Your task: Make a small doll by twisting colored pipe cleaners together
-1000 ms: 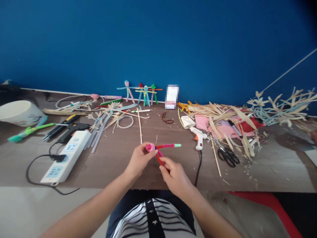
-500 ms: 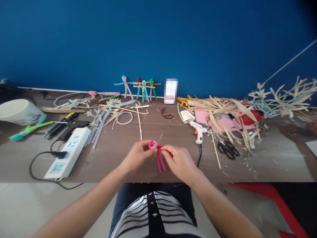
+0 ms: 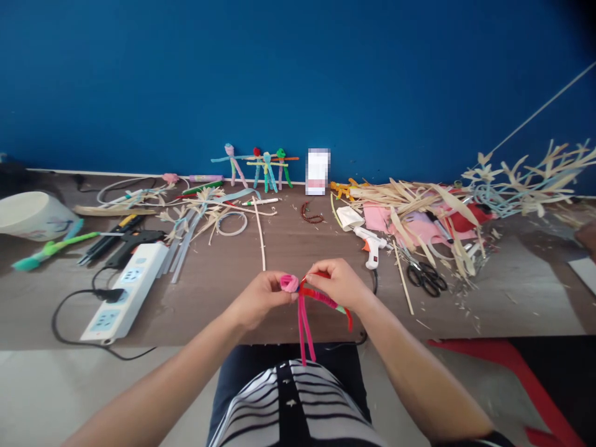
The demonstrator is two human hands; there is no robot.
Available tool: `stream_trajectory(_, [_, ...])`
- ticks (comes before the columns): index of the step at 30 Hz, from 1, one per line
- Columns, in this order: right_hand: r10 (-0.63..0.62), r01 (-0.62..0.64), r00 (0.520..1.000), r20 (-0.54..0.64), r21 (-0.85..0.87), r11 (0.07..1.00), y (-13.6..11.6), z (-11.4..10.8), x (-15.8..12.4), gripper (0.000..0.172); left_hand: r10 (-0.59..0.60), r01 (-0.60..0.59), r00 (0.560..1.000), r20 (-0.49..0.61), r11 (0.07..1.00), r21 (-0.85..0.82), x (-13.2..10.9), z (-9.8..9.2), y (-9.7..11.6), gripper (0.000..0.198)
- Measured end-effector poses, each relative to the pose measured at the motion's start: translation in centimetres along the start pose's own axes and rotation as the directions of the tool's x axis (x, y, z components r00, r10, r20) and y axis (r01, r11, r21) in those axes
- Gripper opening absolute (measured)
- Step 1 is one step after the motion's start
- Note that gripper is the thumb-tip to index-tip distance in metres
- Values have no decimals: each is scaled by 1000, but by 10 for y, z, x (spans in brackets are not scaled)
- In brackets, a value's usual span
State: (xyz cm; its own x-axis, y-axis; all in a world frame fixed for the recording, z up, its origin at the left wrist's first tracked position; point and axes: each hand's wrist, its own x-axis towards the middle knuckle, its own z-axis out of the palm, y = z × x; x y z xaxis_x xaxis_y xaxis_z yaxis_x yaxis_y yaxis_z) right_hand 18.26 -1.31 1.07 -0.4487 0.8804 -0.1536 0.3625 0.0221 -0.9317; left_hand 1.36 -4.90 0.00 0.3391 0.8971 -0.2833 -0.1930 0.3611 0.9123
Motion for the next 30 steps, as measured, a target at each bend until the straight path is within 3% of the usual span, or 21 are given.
stream_trajectory(6, [177, -245, 962, 207, 372, 896, 5, 7, 7, 15, 56, -61, 996, -66, 996, -62, -2, 1, -1, 20])
stream_trajectory(11, [220, -387, 896, 387, 434, 814, 8, 7, 13, 11, 49, -57, 996, -72, 992, -112, 0, -2, 0, 20])
stream_trajectory(14, [200, -442, 853, 481, 465, 767, 11, 7, 15, 11, 7, -10, 1000, -28, 993, -116, 1, -4, 0, 20])
stream_trajectory(21, [103, -527, 772, 628, 541, 656, 27, 20, 12, 20, 69, -75, 997, -39, 977, -197, 1, 0, -6, 18])
stream_trajectory(23, [83, -521, 784, 615, 580, 626, 30, 31, 9, 24, 61, -86, 993, -103, 963, -256, 3, 2, -10, 19])
stream_trajectory(25, [69, -456, 850, 523, 663, 593, 34, 43, 5, 27, 59, -115, 979, -197, 950, -290, 6, 3, -12, 17])
stream_trajectory(28, [92, -249, 965, 246, 750, 612, 38, 59, -2, 24, 40, -125, 954, -298, 954, -273, 10, 2, -13, 20])
stream_trajectory(30, [110, -114, 992, 55, 746, 656, 41, 68, -7, 22, 37, -130, 926, -377, 965, -226, 12, -1, -13, 20])
